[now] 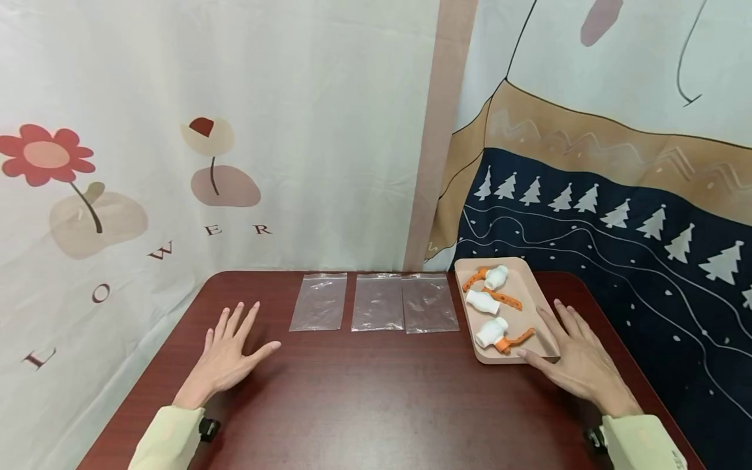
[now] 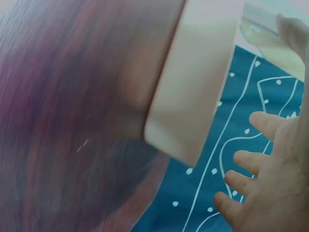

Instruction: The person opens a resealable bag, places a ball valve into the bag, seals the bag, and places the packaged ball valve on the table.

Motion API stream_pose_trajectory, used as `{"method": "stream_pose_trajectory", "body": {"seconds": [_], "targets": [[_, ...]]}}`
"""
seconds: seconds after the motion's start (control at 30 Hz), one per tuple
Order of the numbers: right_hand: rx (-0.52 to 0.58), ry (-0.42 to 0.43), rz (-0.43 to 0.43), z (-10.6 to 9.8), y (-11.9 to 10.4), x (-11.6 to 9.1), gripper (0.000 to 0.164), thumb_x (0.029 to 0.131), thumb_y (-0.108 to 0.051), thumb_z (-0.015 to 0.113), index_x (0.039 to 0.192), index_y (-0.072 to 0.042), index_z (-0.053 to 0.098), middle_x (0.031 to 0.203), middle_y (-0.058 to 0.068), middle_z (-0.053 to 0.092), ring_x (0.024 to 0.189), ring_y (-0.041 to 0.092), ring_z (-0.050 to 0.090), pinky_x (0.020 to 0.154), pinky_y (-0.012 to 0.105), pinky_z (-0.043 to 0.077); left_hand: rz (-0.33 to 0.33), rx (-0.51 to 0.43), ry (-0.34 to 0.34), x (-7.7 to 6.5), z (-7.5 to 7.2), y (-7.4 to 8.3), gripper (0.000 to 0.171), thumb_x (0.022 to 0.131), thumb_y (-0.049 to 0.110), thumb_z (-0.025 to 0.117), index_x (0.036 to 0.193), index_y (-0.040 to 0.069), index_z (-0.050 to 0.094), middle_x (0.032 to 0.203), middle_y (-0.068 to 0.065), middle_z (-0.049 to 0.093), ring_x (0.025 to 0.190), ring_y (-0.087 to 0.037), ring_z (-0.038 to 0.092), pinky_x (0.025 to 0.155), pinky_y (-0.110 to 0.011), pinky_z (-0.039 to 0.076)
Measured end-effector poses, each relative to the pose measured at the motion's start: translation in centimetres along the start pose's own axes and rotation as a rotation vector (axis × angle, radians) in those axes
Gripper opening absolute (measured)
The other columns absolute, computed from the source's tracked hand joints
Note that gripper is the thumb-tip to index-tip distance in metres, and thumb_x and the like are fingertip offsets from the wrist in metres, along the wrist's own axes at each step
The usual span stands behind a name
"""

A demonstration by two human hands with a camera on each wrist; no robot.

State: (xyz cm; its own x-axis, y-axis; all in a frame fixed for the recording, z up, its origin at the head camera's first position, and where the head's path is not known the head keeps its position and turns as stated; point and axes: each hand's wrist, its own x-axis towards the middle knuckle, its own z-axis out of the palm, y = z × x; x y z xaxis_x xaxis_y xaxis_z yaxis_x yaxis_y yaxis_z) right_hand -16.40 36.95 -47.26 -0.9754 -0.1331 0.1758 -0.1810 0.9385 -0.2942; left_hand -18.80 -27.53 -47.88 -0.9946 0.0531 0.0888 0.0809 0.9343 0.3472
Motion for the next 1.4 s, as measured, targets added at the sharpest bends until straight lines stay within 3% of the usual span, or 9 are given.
{"method": "stream_pose_trajectory", "body": {"seconds": [0.17, 0.37, 0.63, 0.87, 1.0, 1.17, 1.4], "targets": [[0.017, 0.021, -0.037, -0.1, -1.3, 0.2, 0.087, 0.090, -0.057, 0.071, 0.158, -0.016, 0.037, 0.165, 0.024, 0.026, 0.143, 0.048, 0.028, 0.097, 0.077, 0.036, 0.005, -0.043, -0.008, 0.2, 0.2, 0.5, 0.099, 0.091, 0.078, 0.053, 0.165, 0.035, 0.004, 0.173, -0.018, 0.007, 0.159, -0.044, -0.003, 0.119, -0.076, 0.008], [0.026, 0.040, -0.116, 0.1, -2.9, 0.3, 0.079, 0.087, -0.054, 0.076, 0.151, -0.017, 0.048, 0.158, 0.020, 0.038, 0.137, 0.042, 0.036, 0.092, 0.072, 0.044, 0.010, -0.097, -0.015, 0.7, 0.3, 1.3, 0.096, 0.093, 0.076, 0.051, 0.165, 0.034, 0.005, 0.173, -0.018, 0.007, 0.159, -0.044, -0.001, 0.120, -0.075, 0.010], [0.057, 0.040, -0.143, 0.3, -4.7, 0.1, 0.077, 0.084, -0.056, 0.079, 0.146, -0.017, 0.055, 0.152, 0.015, 0.048, 0.136, 0.040, 0.041, 0.096, 0.070, 0.043, 0.037, -0.134, -0.013, 1.5, 0.7, 2.4, 0.093, 0.094, 0.074, 0.052, 0.165, 0.034, 0.007, 0.173, -0.017, 0.009, 0.159, -0.044, 0.001, 0.122, -0.072, 0.012], [0.083, 0.009, -0.174, 1.2, -5.9, -0.3, 0.071, 0.083, -0.057, 0.079, 0.137, -0.014, 0.063, 0.144, 0.011, 0.056, 0.130, 0.034, 0.050, 0.097, 0.064, 0.049, 0.044, -0.188, -0.024, 2.3, 1.1, 2.9, 0.094, 0.094, 0.073, 0.053, 0.166, 0.029, 0.011, 0.173, -0.015, 0.010, 0.159, -0.044, 0.002, 0.122, -0.071, 0.017], [0.094, 0.024, -0.203, 1.7, -6.5, -0.4, 0.063, 0.084, -0.052, 0.082, 0.131, -0.015, 0.067, 0.136, 0.008, 0.062, 0.124, 0.031, 0.057, 0.098, 0.061, 0.051, 0.054, -0.208, -0.020, 3.0, 1.3, 3.2, 0.093, 0.096, 0.071, 0.051, 0.166, 0.020, 0.017, 0.172, -0.017, 0.013, 0.158, -0.045, 0.006, 0.121, -0.070, 0.021], [0.105, 0.028, -0.224, 2.1, -7.2, -0.2, 0.049, 0.083, -0.044, 0.084, 0.120, -0.014, 0.073, 0.122, 0.006, 0.071, 0.121, 0.037, 0.063, 0.101, 0.062, 0.049, 0.069, -0.205, -0.013, 3.8, 1.5, 3.8, 0.093, 0.097, 0.069, 0.052, 0.165, 0.014, 0.021, 0.170, -0.020, 0.020, 0.157, -0.043, 0.014, 0.120, -0.067, 0.028], [0.029, 0.047, -0.257, 2.3, -7.9, 0.1, 0.028, 0.081, -0.030, 0.087, 0.106, -0.020, 0.079, 0.105, -0.008, 0.074, 0.102, 0.020, 0.069, 0.089, 0.048, 0.058, 0.097, -0.198, -0.008, 4.5, 1.9, 5.1, 0.086, 0.099, 0.059, 0.058, 0.163, 0.011, 0.026, 0.162, -0.024, 0.033, 0.151, -0.043, 0.028, 0.118, -0.062, 0.036]]}}
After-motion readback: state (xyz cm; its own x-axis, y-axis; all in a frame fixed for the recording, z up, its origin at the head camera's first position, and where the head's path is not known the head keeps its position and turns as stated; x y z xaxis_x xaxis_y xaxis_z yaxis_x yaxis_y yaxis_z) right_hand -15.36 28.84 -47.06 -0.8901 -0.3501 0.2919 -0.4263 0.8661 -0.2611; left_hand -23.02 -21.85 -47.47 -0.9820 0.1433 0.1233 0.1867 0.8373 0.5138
